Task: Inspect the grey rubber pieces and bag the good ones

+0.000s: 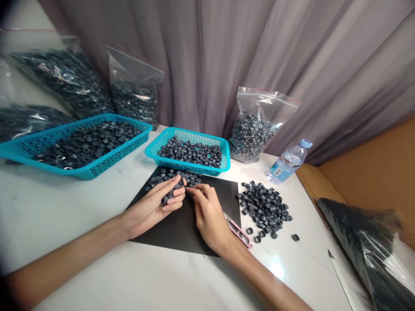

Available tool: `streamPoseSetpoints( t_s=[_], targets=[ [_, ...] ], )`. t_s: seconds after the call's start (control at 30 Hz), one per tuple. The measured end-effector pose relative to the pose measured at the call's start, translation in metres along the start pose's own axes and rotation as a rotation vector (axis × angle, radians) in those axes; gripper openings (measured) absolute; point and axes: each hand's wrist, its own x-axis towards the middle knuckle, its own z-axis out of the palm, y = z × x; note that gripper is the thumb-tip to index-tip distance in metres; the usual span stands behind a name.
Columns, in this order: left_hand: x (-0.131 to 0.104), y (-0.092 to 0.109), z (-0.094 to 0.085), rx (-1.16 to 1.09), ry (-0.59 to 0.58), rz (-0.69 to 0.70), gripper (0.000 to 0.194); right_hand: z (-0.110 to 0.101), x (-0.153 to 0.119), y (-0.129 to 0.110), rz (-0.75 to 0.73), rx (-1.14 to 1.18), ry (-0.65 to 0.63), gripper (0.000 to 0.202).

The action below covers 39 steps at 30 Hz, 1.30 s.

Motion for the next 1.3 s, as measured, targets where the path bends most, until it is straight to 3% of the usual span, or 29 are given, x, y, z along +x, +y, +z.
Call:
streamPoseSetpoints(
  t_s=[0.23, 0.47, 0.73, 1.07, 1.3],
  targets=[
    [0.001, 0.01, 0.002, 0.001, 0.046, 0.076, 0.014, 0.004, -0.002, 0.003, 0.014, -0.115, -0.073, 0.043],
    [0.001, 0.005, 0.004, 0.031, 0.077, 0.061, 0.012, 0.006, 0.002, 0.006, 0.039, -0.01, -0.017, 0.036],
    [0.002, 0.004, 0.003, 0.069, 0.117, 0.062, 0.015, -0.002, 0.004, -0.002, 0.14, 0.108, 0.132, 0.007],
    [0.001, 0.0, 0.002, 0.182, 0.099, 0.062, 0.019, -0.001, 0.001, 0.002, 0.227, 0.092, 0.115, 0.005],
    [-0.001, -0.001, 0.003, 0.214, 0.092, 0.063, 0.022, -0.003, 0.001, 0.003, 0.239, 0.116, 0.173, 0.013]
  ],
)
